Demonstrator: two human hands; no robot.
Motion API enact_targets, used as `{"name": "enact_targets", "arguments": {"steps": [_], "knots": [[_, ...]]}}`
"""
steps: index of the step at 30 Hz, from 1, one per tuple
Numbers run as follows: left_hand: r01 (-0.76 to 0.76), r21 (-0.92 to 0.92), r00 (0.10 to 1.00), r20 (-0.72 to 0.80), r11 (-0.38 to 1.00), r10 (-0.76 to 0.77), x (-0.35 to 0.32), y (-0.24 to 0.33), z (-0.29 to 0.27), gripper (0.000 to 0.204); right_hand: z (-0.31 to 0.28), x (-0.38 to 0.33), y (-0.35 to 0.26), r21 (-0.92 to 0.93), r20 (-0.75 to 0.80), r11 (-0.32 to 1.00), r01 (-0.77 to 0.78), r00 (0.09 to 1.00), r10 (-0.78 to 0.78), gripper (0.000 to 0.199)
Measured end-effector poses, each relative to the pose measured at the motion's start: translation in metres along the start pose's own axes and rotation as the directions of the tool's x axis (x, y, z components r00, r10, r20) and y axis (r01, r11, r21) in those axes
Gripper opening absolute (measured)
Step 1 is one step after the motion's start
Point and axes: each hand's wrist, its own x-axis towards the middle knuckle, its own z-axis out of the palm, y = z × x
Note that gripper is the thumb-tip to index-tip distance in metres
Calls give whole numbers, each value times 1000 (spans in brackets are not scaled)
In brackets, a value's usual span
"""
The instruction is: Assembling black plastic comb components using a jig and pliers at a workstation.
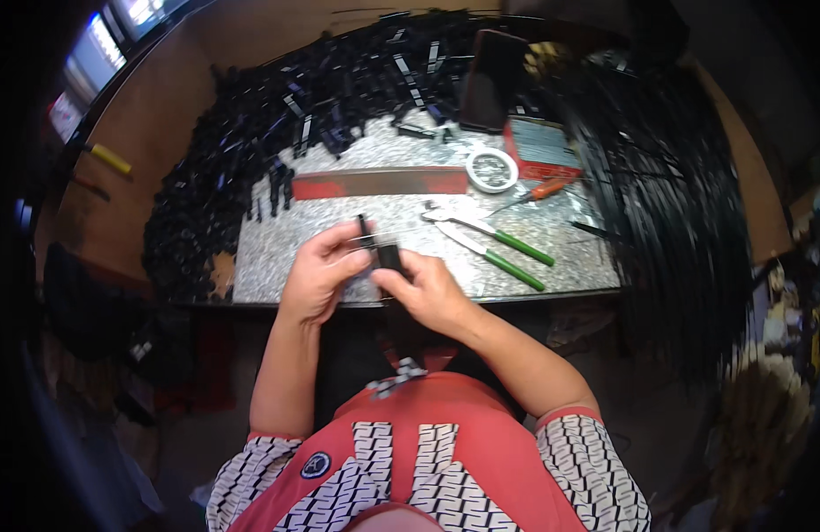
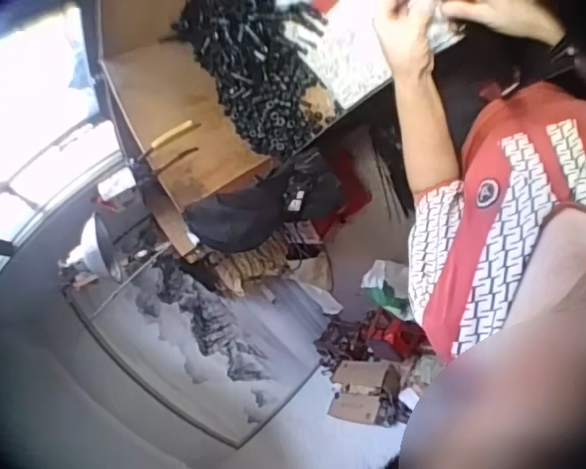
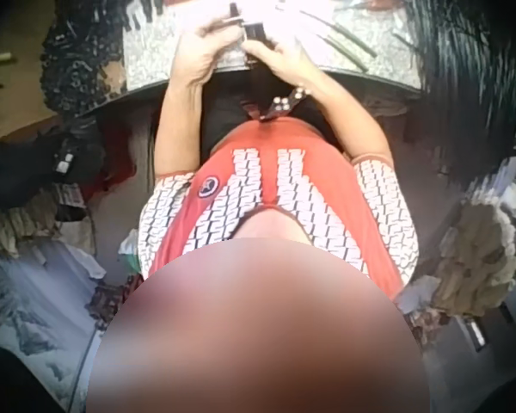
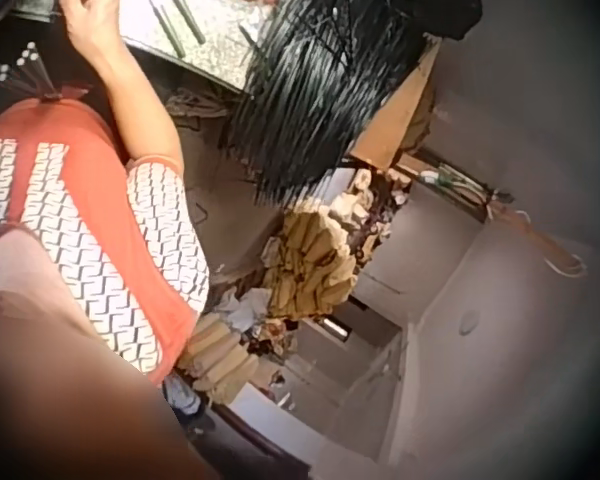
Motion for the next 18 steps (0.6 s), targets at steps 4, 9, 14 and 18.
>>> {"name": "enact_targets", "arguments": {"steps": [4, 9, 14, 18], "knots": [[-57, 246, 977, -185, 968, 104, -3, 0, 5, 27, 5, -1, -6, -17, -21, 998, 56, 998, -56, 18], [-62, 229, 986, -136, 972, 95, -5, 0, 5, 26, 4, -3, -10, -6, -12, 979, 204, 979, -204, 21], [-14, 103, 993, -111, 995, 26, -5, -1, 6, 28, -3, -2, -10, -44, 31, 999, 12, 999, -11, 19], [-24, 79, 999, -30, 997, 26, -4, -4, -2, 28, -5, -2, -8, 5, 60, 999, -34, 998, 33, 17]]}}
